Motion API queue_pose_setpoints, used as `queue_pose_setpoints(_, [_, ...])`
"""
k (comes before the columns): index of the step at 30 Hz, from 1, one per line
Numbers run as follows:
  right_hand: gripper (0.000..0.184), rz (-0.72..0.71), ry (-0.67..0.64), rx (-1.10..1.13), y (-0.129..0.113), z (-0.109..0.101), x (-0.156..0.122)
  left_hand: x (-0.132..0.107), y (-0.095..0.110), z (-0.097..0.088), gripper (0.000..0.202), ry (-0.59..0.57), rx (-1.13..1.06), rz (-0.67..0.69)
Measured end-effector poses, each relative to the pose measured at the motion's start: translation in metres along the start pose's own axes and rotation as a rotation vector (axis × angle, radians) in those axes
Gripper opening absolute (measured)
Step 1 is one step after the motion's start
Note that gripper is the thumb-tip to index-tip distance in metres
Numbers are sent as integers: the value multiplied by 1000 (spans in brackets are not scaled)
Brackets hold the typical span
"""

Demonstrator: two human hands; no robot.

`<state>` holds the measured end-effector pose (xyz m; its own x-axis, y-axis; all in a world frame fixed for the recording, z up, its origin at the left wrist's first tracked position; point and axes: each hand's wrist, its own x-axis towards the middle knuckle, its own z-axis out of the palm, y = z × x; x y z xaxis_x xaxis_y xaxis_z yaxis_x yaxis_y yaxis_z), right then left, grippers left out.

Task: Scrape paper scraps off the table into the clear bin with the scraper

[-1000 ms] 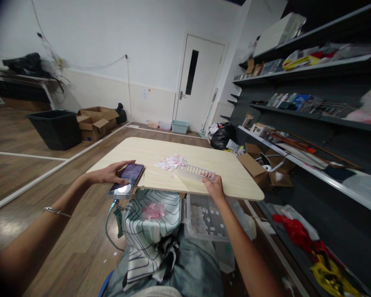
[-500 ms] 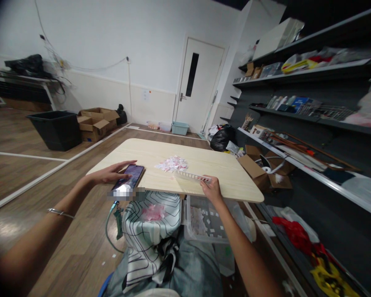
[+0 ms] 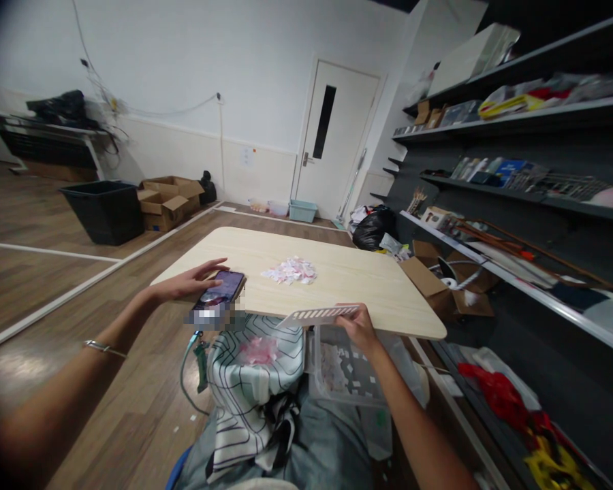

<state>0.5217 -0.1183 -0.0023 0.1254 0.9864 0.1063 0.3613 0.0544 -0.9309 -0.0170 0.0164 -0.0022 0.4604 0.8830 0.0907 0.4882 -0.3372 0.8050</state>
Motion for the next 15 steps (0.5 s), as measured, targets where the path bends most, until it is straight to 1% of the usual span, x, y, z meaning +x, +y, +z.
queue_pose_setpoints(2, [52,-6,33,30,3,2,-1,-1,1,-3,146,-26,26,-2])
queue_pose_setpoints(5, [52,-13,122,56,4,3,3,0,3,-6,152,-51,117,-18])
queue_pose_setpoints(9, [53,9,223,55,0,-6,14,0,7,-10,156,-73,261,-51])
queue_pose_setpoints(12, [53,49,248,31,-2,-15,19,0,8,-11,151,-73,309,-39])
queue_pose_setpoints(15, [53,77,260,14,-2,-19,18,1,5,-10,151,-70,328,-13])
